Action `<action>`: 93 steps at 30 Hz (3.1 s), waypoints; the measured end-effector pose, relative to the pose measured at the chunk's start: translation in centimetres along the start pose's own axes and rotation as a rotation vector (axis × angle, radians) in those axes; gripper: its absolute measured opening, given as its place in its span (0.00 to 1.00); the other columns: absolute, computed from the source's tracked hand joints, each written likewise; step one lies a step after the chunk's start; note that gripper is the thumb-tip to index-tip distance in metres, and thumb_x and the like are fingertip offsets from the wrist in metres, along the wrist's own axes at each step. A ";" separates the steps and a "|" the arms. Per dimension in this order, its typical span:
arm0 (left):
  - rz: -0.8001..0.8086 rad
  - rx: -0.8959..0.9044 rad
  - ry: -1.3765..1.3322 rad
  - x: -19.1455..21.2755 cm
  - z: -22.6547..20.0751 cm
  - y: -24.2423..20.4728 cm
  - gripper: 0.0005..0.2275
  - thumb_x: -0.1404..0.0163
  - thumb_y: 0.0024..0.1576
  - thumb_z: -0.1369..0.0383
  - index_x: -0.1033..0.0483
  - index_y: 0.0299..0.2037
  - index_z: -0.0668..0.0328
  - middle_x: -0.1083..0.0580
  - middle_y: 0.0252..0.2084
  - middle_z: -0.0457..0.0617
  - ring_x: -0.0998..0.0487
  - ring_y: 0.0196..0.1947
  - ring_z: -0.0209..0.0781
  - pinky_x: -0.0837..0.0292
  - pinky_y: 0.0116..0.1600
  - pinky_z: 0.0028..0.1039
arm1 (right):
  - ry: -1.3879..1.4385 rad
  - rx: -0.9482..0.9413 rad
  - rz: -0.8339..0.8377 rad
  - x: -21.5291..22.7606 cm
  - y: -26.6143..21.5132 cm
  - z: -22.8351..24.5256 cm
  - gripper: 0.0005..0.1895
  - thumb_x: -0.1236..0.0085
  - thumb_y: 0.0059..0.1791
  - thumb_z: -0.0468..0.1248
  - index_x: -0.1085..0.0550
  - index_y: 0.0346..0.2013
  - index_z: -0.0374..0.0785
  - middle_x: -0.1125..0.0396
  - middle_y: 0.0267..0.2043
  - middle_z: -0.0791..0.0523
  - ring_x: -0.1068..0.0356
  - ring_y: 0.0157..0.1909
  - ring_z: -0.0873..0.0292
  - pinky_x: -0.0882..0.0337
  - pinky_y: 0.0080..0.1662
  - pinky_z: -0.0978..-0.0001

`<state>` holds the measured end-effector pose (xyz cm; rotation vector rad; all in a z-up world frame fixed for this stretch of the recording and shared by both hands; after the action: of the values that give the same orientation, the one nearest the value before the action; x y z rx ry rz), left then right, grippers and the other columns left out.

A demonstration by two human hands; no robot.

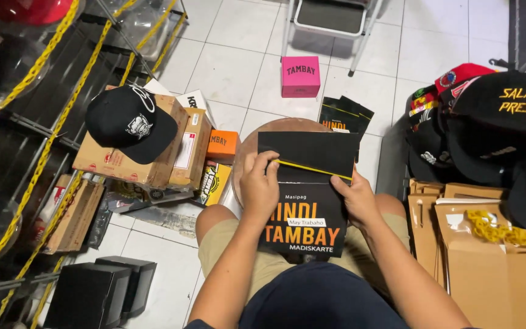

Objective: Unboxing and displaying various merchandise including baseball caps and sticker packs.

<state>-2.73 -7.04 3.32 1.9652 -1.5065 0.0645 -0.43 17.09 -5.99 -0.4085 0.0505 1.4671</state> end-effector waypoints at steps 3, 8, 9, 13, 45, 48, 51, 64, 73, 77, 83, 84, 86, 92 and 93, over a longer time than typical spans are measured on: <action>0.034 -0.126 0.219 0.8 0.2 0.9 0.04 0.48 0.60 0.73 0.23 0.43 0.55 0.25 0.43 0.50 0.22 0.41 0.58 0.29 0.46 0.40 | -0.030 0.002 -0.004 0.6 0.0 0.9 0.23 0.43 0.53 0.36 0.31 0.61 0.29 0.28 0.52 0.51 0.27 0.47 0.60 0.25 0.49 0.68; 0.214 0.073 0.251 2.3 2.0 1.5 0.03 0.48 0.60 0.70 0.23 0.40 0.55 0.23 0.42 0.49 0.22 0.38 0.59 0.28 0.40 0.43 | 0.052 -0.040 0.019 0.7 -0.6 1.3 0.20 0.44 0.53 0.36 0.29 0.58 0.29 0.26 0.49 0.51 0.25 0.44 0.59 0.23 0.47 0.67; 0.220 0.085 0.250 2.3 2.2 1.3 0.03 0.48 0.60 0.70 0.23 0.41 0.55 0.24 0.41 0.49 0.22 0.39 0.59 0.28 0.40 0.42 | 0.076 -0.044 0.003 0.5 -0.8 1.2 0.20 0.44 0.53 0.35 0.29 0.58 0.29 0.27 0.49 0.51 0.25 0.44 0.59 0.23 0.46 0.67; 0.241 0.127 0.186 2.4 4.0 1.2 0.05 0.46 0.59 0.68 0.22 0.42 0.57 0.22 0.41 0.50 0.20 0.37 0.53 0.27 0.40 0.38 | 0.099 -0.065 -0.006 0.4 -1.2 1.6 0.19 0.44 0.53 0.35 0.29 0.57 0.29 0.26 0.49 0.51 0.25 0.43 0.59 0.22 0.46 0.67; 0.252 0.311 -0.027 -2.2 7.1 -6.4 0.21 0.45 0.60 0.68 0.32 0.61 0.70 0.22 0.48 0.61 0.21 0.45 0.41 0.29 0.50 0.29 | -0.176 -0.040 -0.232 0.4 -2.6 -5.1 0.14 0.44 0.54 0.37 0.25 0.50 0.31 0.23 0.43 0.51 0.25 0.41 0.64 0.25 0.44 0.72; 0.305 0.495 -0.149 -3.0 7.2 -7.8 0.19 0.45 0.59 0.68 0.33 0.57 0.68 0.21 0.46 0.58 0.21 0.45 0.40 0.28 0.51 0.27 | -0.208 -0.016 -0.257 1.1 -3.0 -5.7 0.14 0.43 0.53 0.36 0.24 0.51 0.30 0.22 0.43 0.51 0.24 0.41 0.64 0.25 0.43 0.71; 0.210 0.416 -0.267 -3.6 7.0 -7.6 0.17 0.44 0.59 0.70 0.33 0.53 0.72 0.21 0.45 0.58 0.20 0.45 0.40 0.26 0.51 0.27 | 0.181 -0.040 -0.235 1.6 -2.4 -6.1 0.15 0.43 0.53 0.34 0.28 0.52 0.30 0.24 0.45 0.51 0.24 0.42 0.61 0.23 0.45 0.68; 0.793 0.225 0.391 -10.5 7.8 -7.2 0.51 0.35 0.45 0.46 0.54 0.75 0.53 0.54 0.77 0.62 0.60 0.76 0.60 0.63 0.73 0.55 | 0.505 0.095 -0.368 11.8 4.7 -3.6 0.14 0.49 0.54 0.32 0.33 0.55 0.33 0.29 0.52 0.49 0.24 0.42 0.50 0.20 0.41 0.57; 1.136 0.347 0.692 -10.2 9.6 -8.2 0.69 0.31 0.29 0.40 0.69 0.78 0.46 0.75 0.80 0.55 0.81 0.79 0.54 0.85 0.74 0.58 | 0.532 0.106 -0.419 17.7 18.2 -1.0 0.16 0.47 0.53 0.32 0.33 0.56 0.41 0.29 0.50 0.51 0.24 0.44 0.52 0.22 0.41 0.59; 1.140 0.372 0.695 -10.3 9.5 -8.0 0.68 0.31 0.30 0.39 0.68 0.78 0.44 0.74 0.80 0.54 0.81 0.79 0.53 0.85 0.74 0.57 | 0.499 0.056 -0.431 19.5 21.6 -1.8 0.17 0.45 0.54 0.38 0.32 0.55 0.36 0.29 0.50 0.51 0.24 0.44 0.51 0.21 0.43 0.58; 1.158 0.396 0.703 -10.3 9.0 -7.8 0.67 0.31 0.31 0.40 0.69 0.78 0.44 0.75 0.80 0.55 0.81 0.79 0.54 0.85 0.74 0.56 | -0.114 -0.430 -0.641 25.1 20.6 -12.6 0.14 0.39 0.52 0.39 0.28 0.39 0.27 0.31 0.28 0.49 0.32 0.24 0.54 0.26 0.27 0.55; 1.164 0.398 0.709 -10.3 9.0 -7.7 0.67 0.31 0.31 0.40 0.69 0.77 0.43 0.75 0.80 0.55 0.81 0.79 0.54 0.86 0.74 0.56 | -0.295 -0.422 -0.579 25.6 18.9 -14.4 0.15 0.39 0.52 0.36 0.29 0.36 0.23 0.33 0.24 0.48 0.32 0.21 0.56 0.27 0.24 0.56; 1.163 0.393 0.714 -10.4 8.9 -7.6 0.67 0.31 0.32 0.40 0.68 0.77 0.43 0.74 0.80 0.55 0.80 0.79 0.54 0.85 0.74 0.56 | -0.428 -0.500 -0.516 25.9 16.3 -16.8 0.11 0.41 0.51 0.33 0.28 0.42 0.25 0.31 0.27 0.46 0.31 0.24 0.51 0.31 0.26 0.55; 1.172 0.393 0.705 -10.3 9.2 -8.3 0.67 0.31 0.31 0.40 0.68 0.78 0.44 0.74 0.80 0.56 0.80 0.79 0.55 0.85 0.74 0.56 | -0.251 -0.163 -0.542 22.5 15.6 -12.6 0.18 0.40 0.49 0.34 0.30 0.52 0.38 0.28 0.38 0.53 0.27 0.39 0.58 0.27 0.38 0.65; 1.166 0.399 0.718 -10.4 9.4 -8.2 0.67 0.31 0.31 0.40 0.68 0.78 0.44 0.74 0.80 0.55 0.80 0.79 0.54 0.85 0.75 0.56 | -0.355 -0.024 -0.560 21.4 15.8 -10.7 0.17 0.40 0.50 0.34 0.28 0.52 0.36 0.27 0.39 0.53 0.27 0.39 0.59 0.27 0.40 0.67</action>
<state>-2.22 -2.08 -12.10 0.8329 -1.9361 1.4579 -11.02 35.11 -25.66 -0.1542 -0.3415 0.9664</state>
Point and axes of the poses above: each hand's wrist, its own y-axis towards the middle knuckle, its own x-axis out of the back of the hand, z = x × y, the point moved 5 cm from there along y, towards the middle knuckle
